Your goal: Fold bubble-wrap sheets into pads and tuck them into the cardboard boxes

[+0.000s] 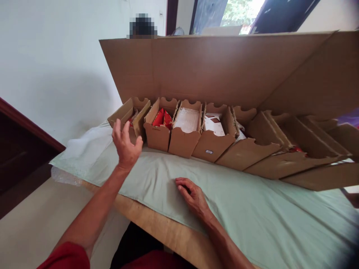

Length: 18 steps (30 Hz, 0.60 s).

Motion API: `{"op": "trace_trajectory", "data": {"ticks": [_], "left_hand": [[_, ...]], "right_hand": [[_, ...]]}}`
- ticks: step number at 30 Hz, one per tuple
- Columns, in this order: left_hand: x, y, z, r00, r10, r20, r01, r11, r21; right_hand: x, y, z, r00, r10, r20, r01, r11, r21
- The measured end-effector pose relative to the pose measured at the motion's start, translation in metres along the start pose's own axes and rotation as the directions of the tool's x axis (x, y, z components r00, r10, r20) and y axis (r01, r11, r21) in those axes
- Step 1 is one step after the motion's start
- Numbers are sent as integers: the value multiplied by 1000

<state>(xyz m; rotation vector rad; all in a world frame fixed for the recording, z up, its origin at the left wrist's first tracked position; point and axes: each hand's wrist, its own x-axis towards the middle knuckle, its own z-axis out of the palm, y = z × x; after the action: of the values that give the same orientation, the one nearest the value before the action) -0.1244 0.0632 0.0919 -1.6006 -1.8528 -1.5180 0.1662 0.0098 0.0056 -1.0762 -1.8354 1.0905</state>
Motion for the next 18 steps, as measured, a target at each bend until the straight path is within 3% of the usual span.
{"op": "trace_trajectory", "data": {"ticks": [5,9,12,18], "left_hand": [[57,-19,12,999,-38,29,36,997,67],[59,-27,7,996,-90,-28,92,993,73],[34,-35,-28,995,-74,-64,79,995,69],[-31,-54,-128,981,-84,-176,81,996,-23]], "right_hand": [[1,-2,2,1000,22,-12,-22,999,-26],[1,-4,2,1000,19,-12,-19,1000,-24],[1,-6,2,1000,21,-3,-21,1000,-21],[3,-5,2,997,75,-7,-75,997,5]]}}
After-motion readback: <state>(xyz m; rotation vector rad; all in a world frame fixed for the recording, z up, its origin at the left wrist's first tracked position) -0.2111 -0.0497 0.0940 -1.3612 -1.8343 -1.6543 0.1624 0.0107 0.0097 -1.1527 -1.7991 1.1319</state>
